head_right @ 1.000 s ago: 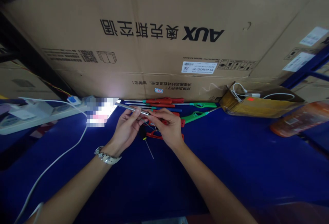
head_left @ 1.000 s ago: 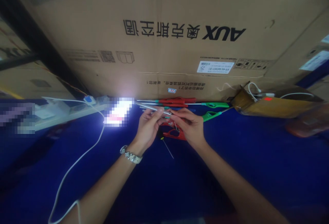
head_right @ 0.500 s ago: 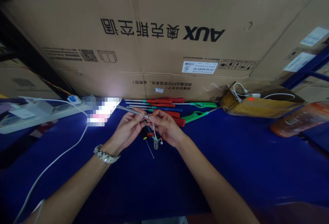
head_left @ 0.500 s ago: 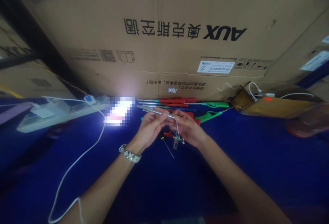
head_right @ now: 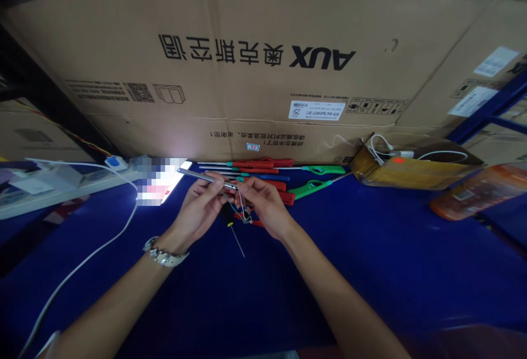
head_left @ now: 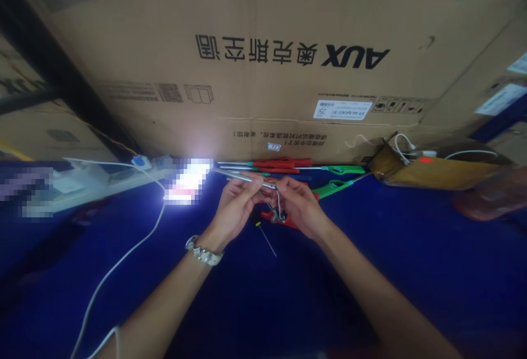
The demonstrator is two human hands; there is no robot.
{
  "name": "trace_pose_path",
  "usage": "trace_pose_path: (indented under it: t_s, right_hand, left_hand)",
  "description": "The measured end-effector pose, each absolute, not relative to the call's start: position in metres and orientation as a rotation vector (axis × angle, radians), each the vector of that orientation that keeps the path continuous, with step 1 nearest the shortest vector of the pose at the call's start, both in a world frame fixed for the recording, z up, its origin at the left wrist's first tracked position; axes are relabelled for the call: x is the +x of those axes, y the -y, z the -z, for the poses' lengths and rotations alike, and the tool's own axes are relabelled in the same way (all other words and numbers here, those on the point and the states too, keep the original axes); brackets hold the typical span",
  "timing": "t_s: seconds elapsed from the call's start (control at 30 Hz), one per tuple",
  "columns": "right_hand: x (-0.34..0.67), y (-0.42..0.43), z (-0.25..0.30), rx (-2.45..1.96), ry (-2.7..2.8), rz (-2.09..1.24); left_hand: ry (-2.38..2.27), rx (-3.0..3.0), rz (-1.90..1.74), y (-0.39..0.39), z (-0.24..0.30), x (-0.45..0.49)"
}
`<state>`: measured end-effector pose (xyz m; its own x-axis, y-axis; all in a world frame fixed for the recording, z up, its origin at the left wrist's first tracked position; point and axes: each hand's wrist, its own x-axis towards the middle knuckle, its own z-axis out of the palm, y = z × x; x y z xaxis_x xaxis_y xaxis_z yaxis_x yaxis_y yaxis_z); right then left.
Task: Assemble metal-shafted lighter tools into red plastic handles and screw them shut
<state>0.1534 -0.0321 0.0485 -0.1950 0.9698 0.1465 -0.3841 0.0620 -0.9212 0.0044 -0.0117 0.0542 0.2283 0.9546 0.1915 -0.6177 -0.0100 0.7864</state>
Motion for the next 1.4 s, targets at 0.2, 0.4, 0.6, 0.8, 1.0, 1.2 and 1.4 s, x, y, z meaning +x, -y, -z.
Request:
trace_pose_path:
  t_s: [0.2,0.4,0.6,0.8,1.0,1.2,1.4]
  right_hand:
    - [0.150,0.033,-0.046,-0.687,1.130,-1.398]
    - [0.145,0.035,-0.046,-0.804,1.103,-1.374]
    - [0.142,0.035,-0.049,-0.794,1.046,-1.424]
    - [0.143,0.036,-0.048,-0.836,1.034,-1.482]
    - [0.144,0.034,-0.048,-0.833,1.129,-1.423]
    - [0.154,0.035,-0.047,-0.905,1.242,-0.882]
    - [0.146,0.049,-0.049,-1.000,1.504,-0.250]
  left_hand:
    - [-0.470,0.947,-1.366,0.015,-0.054,0.009]
    - [-0.512,1.009,-1.477,0.019,-0.046,0.015]
    - [-0.616,1.098,-1.547,0.018,-0.036,0.013]
    - [-0.609,1.042,-1.550,0.020,-0.038,0.018]
    - [-0.466,0.836,-1.433,0.023,-0.052,0.018]
    - [-0.479,0.789,-1.403,0.021,-0.055,0.015]
    - [-0.553,0.771,-1.501,0.021,-0.052,0.019]
